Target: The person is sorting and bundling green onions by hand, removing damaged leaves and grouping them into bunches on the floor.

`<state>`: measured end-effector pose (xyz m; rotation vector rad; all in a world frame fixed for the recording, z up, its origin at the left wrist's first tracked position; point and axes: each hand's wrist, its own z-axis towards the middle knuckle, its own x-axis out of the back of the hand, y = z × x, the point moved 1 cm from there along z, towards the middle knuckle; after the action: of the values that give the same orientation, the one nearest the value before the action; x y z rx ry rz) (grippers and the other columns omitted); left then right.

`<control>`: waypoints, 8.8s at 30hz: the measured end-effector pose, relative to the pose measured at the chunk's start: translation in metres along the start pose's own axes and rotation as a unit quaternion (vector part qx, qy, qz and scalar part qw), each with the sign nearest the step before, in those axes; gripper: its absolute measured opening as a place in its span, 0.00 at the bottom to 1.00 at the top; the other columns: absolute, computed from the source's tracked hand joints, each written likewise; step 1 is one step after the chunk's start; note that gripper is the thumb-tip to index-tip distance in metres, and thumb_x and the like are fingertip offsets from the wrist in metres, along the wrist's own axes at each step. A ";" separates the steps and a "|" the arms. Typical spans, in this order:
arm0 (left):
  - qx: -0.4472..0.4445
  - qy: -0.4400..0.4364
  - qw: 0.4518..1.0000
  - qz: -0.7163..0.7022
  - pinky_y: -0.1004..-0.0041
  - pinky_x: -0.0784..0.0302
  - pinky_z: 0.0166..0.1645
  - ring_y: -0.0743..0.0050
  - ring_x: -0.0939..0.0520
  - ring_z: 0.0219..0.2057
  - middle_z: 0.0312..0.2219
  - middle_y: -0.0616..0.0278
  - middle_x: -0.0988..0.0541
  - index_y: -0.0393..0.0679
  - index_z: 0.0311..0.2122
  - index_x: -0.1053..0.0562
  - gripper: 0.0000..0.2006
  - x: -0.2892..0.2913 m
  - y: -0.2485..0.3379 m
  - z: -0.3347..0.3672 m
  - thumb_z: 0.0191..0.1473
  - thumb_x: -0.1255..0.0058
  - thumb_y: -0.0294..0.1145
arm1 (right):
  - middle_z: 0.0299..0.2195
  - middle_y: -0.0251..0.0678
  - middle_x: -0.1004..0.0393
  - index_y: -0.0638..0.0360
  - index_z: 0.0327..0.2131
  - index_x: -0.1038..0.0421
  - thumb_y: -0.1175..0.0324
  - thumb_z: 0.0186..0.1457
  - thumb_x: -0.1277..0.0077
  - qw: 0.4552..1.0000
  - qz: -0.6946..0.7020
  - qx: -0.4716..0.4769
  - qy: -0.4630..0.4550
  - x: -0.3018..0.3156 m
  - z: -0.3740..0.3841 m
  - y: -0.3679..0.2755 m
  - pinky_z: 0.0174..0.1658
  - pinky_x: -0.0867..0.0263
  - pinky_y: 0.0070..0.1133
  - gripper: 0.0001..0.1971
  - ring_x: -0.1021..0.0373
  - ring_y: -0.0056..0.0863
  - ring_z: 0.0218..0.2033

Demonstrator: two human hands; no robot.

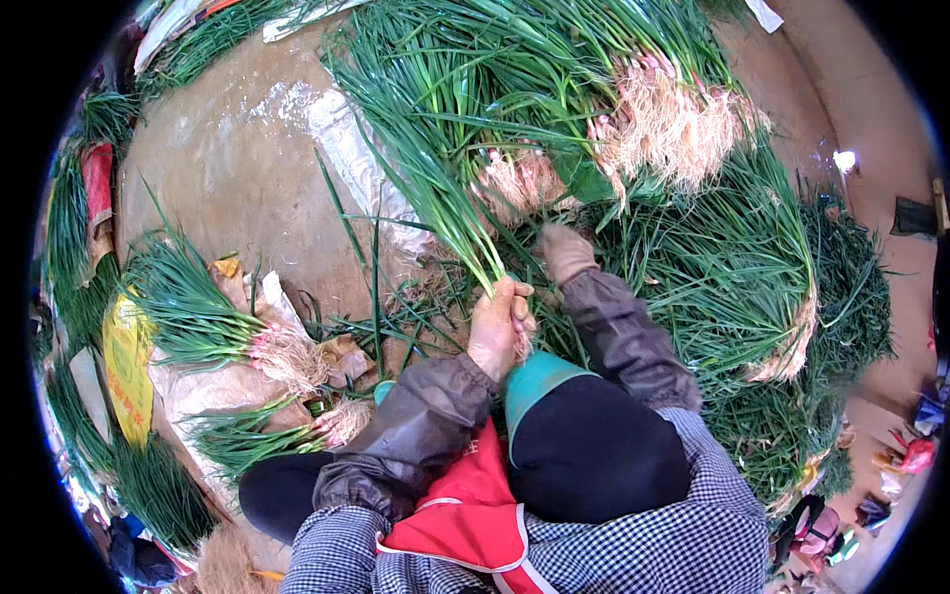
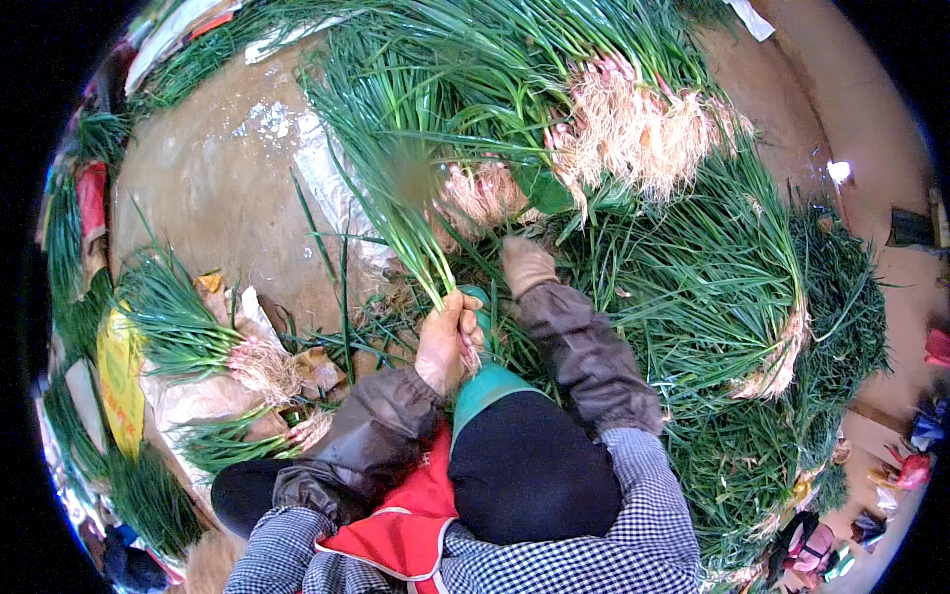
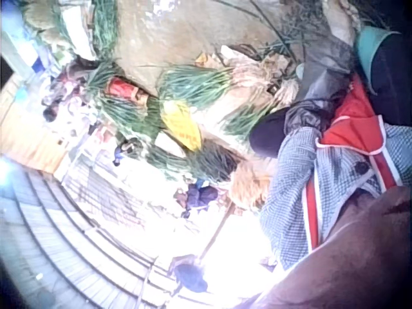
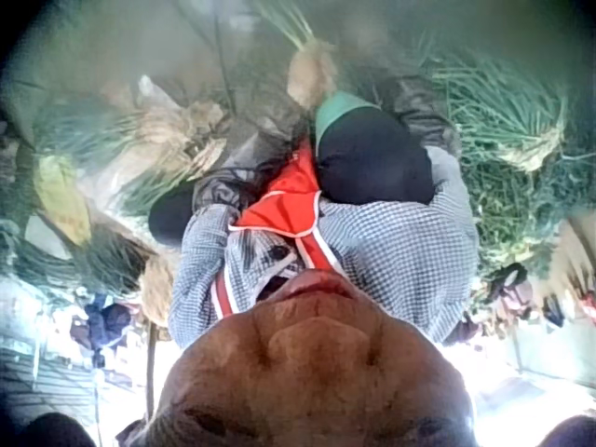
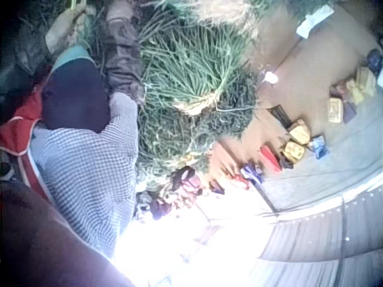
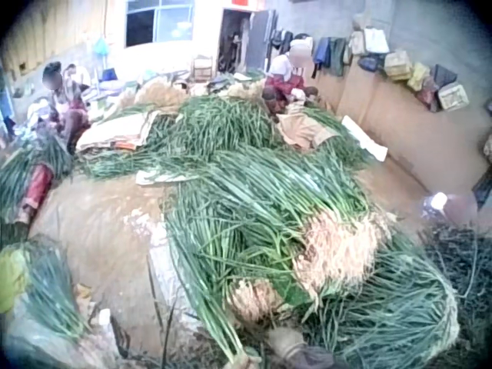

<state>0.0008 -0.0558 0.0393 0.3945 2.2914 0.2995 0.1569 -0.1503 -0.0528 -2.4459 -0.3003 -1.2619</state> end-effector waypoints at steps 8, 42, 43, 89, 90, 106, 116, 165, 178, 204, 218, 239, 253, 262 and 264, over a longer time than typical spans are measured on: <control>0.200 -0.009 0.980 -0.022 0.78 0.35 0.22 0.76 0.32 0.17 0.10 0.72 0.39 0.37 0.39 0.29 0.13 0.039 0.019 0.023 0.58 0.58 0.37 | 0.31 0.44 0.27 0.60 0.53 0.43 0.67 0.51 0.51 0.915 -0.129 0.055 0.379 0.117 -0.030 -0.028 0.33 0.31 0.34 0.25 0.29 0.36 0.30; 0.023 -0.072 0.991 0.109 0.76 0.24 0.31 0.72 0.21 0.28 0.31 0.58 0.23 0.38 0.51 0.35 0.22 0.048 0.051 0.049 0.60 0.62 0.44 | 0.30 0.39 0.26 0.53 0.40 0.32 0.68 0.54 0.61 0.949 -0.104 0.293 0.061 0.131 -0.077 -0.094 0.34 0.32 0.31 0.12 0.28 0.38 0.32; 0.022 -0.041 0.997 0.068 0.73 0.22 0.35 0.70 0.21 0.31 0.33 0.56 0.23 0.37 0.51 0.35 0.22 0.045 0.048 0.051 0.59 0.62 0.44 | 0.28 0.41 0.27 0.55 0.37 0.30 0.67 0.53 0.59 0.940 -0.122 0.268 0.173 0.161 -0.057 -0.081 0.31 0.32 0.31 0.10 0.28 0.39 0.30; 0.008 0.076 0.997 -0.032 0.75 0.35 0.17 0.78 0.37 0.10 0.13 0.69 0.36 0.40 0.29 0.31 0.17 0.062 0.016 0.025 0.60 0.64 0.43 | 0.54 0.39 0.42 0.49 0.59 0.50 0.59 0.47 0.45 0.909 -0.274 0.136 0.283 0.090 0.026 -0.054 0.47 0.37 0.33 0.37 0.36 0.38 0.46; 0.017 0.067 0.997 -0.043 0.74 0.35 0.17 0.78 0.37 0.10 0.13 0.69 0.36 0.40 0.29 0.31 0.17 0.062 0.016 0.026 0.60 0.64 0.42 | 0.54 0.39 0.42 0.49 0.58 0.48 0.59 0.48 0.45 0.900 -0.266 0.167 0.302 0.089 0.022 -0.050 0.49 0.38 0.33 0.35 0.36 0.38 0.46; -0.001 0.141 0.990 0.021 0.76 0.36 0.14 0.78 0.35 0.11 0.11 0.69 0.34 0.44 0.26 0.31 0.15 0.055 0.008 0.012 0.58 0.61 0.42 | 0.25 0.42 0.30 0.57 0.30 0.32 0.63 0.53 0.57 0.905 0.046 0.412 0.096 -0.012 -0.055 -0.084 0.31 0.38 0.33 0.09 0.32 0.41 0.29; 0.032 0.059 0.998 -0.003 0.72 0.29 0.22 0.79 0.38 0.10 0.09 0.70 0.40 0.42 0.31 0.29 0.12 0.048 0.010 0.024 0.54 0.51 0.41 | 0.30 0.45 0.26 0.60 0.30 0.27 0.55 0.52 0.57 0.930 -0.186 0.302 -0.102 0.024 -0.046 -0.037 0.37 0.33 0.37 0.17 0.28 0.42 0.34; 0.050 0.014 0.994 0.097 0.85 0.45 0.11 0.85 0.37 0.10 0.16 0.66 0.27 0.39 0.34 0.25 0.18 0.051 0.035 0.026 0.55 0.54 0.46 | 0.30 0.41 0.25 0.49 0.35 0.27 0.52 0.57 0.63 0.948 0.103 0.300 -0.041 0.031 -0.094 -0.061 0.34 0.33 0.33 0.17 0.28 0.44 0.32; 0.042 0.075 0.973 0.213 0.85 0.43 0.09 0.83 0.33 0.08 0.13 0.64 0.27 0.37 0.28 0.26 0.12 0.042 0.025 0.018 0.55 0.55 0.35 | 0.34 0.46 0.26 0.58 0.36 0.28 0.58 0.53 0.59 0.977 -0.142 0.021 -0.159 0.000 -0.024 -0.041 0.40 0.33 0.34 0.16 0.28 0.42 0.37; 0.073 -0.020 0.995 0.072 0.85 0.38 0.12 0.85 0.33 0.10 0.20 0.54 0.22 0.35 0.30 0.28 0.20 0.067 0.017 0.043 0.58 0.62 0.43 | 0.29 0.45 0.26 0.60 0.38 0.30 0.56 0.55 0.58 0.889 0.377 0.092 -0.244 0.002 -0.010 -0.078 0.36 0.35 0.30 0.17 0.30 0.37 0.31; 0.060 0.051 0.992 0.103 0.78 0.27 0.23 0.73 0.25 0.18 0.19 0.65 0.27 0.42 0.47 0.30 0.14 0.078 0.038 0.039 0.56 0.55 0.32 | 0.38 0.47 0.27 0.55 0.44 0.30 0.48 0.51 0.56 0.995 0.023 0.041 -0.087 0.038 -0.054 -0.061 0.43 0.35 0.32 0.24 0.30 0.41 0.40; 0.031 0.054 0.979 0.194 0.83 0.47 0.08 0.82 0.35 0.06 0.14 0.58 0.24 0.38 0.22 0.27 0.21 0.082 0.036 0.041 0.55 0.55 0.46 | 0.33 0.45 0.28 0.52 0.37 0.33 0.57 0.56 0.62 0.966 0.078 0.246 0.027 0.000 -0.062 -0.074 0.40 0.36 0.34 0.13 0.31 0.44 0.37; 0.016 0.004 0.969 0.248 0.88 0.50 0.11 0.92 0.38 0.10 0.14 0.70 0.28 0.34 0.25 0.26 0.15 0.057 0.024 0.023 0.55 0.58 0.34 | 0.34 0.50 0.28 0.57 0.39 0.31 0.55 0.55 0.58 0.978 0.116 0.168 -0.046 0.011 -0.027 -0.101 0.41 0.36 0.32 0.17 0.31 0.46 0.39; 0.059 0.002 0.979 0.195 0.88 0.46 0.10 0.89 0.34 0.10 0.17 0.63 0.24 0.34 0.26 0.26 0.10 0.063 0.011 0.023 0.52 0.56 0.29 | 0.36 0.52 0.28 0.60 0.39 0.31 0.54 0.54 0.60 0.972 0.211 0.077 -0.075 -0.019 -0.005 -0.093 0.42 0.37 0.34 0.19 0.32 0.48 0.38; 0.089 -0.016 0.984 0.153 0.88 0.47 0.11 0.88 0.35 0.10 0.17 0.64 0.24 0.33 0.27 0.26 0.10 0.051 0.002 0.029 0.52 0.56 0.28 | 0.34 0.50 0.27 0.58 0.38 0.32 0.56 0.55 0.59 0.977 0.121 0.173 -0.033 -0.049 0.011 -0.061 0.41 0.36 0.33 0.17 0.31 0.46 0.36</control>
<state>-0.0104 -0.0319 -0.0136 0.8417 2.2300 0.2387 0.1157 -0.0914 -0.0851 -2.1531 -0.2109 -0.9391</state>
